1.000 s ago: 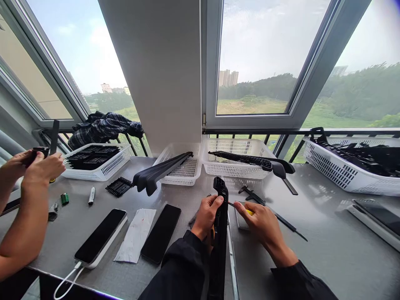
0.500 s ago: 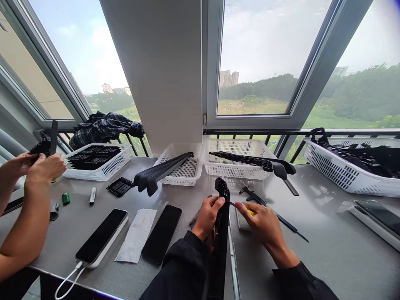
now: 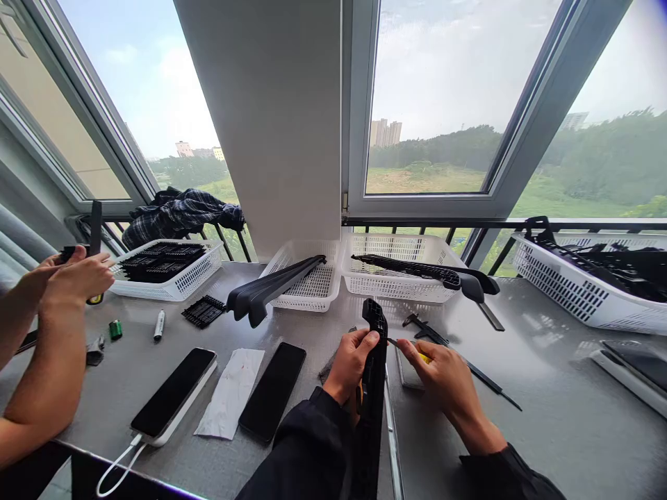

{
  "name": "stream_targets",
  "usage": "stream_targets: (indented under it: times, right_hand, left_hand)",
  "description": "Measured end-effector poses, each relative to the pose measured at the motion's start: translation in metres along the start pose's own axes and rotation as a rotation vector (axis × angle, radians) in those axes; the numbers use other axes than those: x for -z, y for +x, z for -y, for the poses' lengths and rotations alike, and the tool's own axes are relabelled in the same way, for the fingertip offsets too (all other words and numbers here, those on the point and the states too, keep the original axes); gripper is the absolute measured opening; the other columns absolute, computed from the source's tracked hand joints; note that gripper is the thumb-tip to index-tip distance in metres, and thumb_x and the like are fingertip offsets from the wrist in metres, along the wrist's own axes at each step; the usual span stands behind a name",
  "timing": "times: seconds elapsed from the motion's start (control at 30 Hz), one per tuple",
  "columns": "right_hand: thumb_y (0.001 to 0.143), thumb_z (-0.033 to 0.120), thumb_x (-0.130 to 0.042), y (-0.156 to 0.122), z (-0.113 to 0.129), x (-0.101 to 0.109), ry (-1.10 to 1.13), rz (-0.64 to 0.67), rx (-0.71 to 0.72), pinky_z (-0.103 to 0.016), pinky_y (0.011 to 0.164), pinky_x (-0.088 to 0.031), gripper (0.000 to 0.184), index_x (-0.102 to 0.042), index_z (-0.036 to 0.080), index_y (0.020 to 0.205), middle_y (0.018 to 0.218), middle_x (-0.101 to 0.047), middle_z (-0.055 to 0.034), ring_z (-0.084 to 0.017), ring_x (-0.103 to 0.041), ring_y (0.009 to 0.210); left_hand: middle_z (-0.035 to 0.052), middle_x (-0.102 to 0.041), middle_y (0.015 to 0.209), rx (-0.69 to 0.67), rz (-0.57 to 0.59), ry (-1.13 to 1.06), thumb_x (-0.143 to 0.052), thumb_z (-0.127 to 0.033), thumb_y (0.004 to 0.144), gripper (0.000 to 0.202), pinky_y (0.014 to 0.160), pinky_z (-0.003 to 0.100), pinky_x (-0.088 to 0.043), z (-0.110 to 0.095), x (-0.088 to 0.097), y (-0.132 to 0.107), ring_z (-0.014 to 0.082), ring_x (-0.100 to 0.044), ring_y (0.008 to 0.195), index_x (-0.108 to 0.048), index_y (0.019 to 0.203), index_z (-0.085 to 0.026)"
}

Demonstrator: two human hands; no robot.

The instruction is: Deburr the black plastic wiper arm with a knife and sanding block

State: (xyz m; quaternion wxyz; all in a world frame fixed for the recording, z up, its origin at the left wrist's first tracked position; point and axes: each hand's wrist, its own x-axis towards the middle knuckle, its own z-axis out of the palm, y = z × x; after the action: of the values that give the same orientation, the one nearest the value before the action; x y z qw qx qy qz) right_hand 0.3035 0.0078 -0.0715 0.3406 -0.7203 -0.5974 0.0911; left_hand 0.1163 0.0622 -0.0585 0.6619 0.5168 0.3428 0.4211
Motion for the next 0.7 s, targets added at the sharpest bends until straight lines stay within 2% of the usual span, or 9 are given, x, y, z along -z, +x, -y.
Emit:
stream_targets:
  times: [0.1, 0.27, 0.57, 0.7]
  right_hand:
    - [0.094, 0.097, -0.03, -0.0016, -0.0003, -0.0033, -0.011, 0.0, 0.026, -0.031, 0.057, -0.028, 0.085, -0.051, 0.025, 0.054, 0.055, -0.061, -0.0045, -0.02, -0.051, 0.053]
    - [0.094, 0.097, -0.031, -0.0034, -0.001, -0.0064, 0.005, 0.008, 0.039, -0.032, 0.057, -0.028, 0.085, -0.05, 0.025, 0.053, 0.054, -0.06, -0.0042, -0.019, -0.048, 0.051]
    - [0.093, 0.099, -0.028, 0.0, 0.0008, 0.0001, -0.014, 0.006, 0.006, -0.031, 0.058, -0.03, 0.087, -0.053, 0.025, 0.054, 0.057, -0.062, -0.0046, -0.019, -0.051, 0.054]
    - [0.094, 0.098, -0.029, -0.0007, 0.0017, -0.0001, -0.011, -0.011, 0.02, -0.03, 0.056, -0.03, 0.086, -0.052, 0.025, 0.054, 0.056, -0.062, -0.0049, -0.019, -0.052, 0.053]
  left_hand:
    - [-0.0031, -0.049, 0.064, -0.02, -0.021, 0.009, -0.076, -0.075, 0.084, 0.06, 0.054, 0.026, -0.03, 0.0018, 0.0009, 0.0007, 0.0103, -0.039, 0.057, -0.067, 0.073, -0.016]
    - [-0.0003, -0.056, 0.068, -0.02, -0.033, 0.01, -0.073, -0.077, 0.084, 0.063, 0.058, 0.027, -0.033, 0.0038, 0.0019, 0.0019, 0.0124, -0.045, 0.06, -0.071, 0.079, -0.015]
    - [-0.0028, -0.049, 0.063, -0.011, -0.012, 0.006, -0.076, -0.072, 0.085, 0.057, 0.054, 0.027, -0.03, -0.0021, -0.0017, -0.0005, 0.0108, -0.038, 0.057, -0.064, 0.071, -0.018]
    - [-0.0021, -0.051, 0.064, -0.002, -0.007, -0.007, -0.076, -0.07, 0.085, 0.056, 0.055, 0.026, -0.032, -0.0036, -0.0023, -0.0019, 0.0111, -0.041, 0.057, -0.066, 0.072, -0.017]
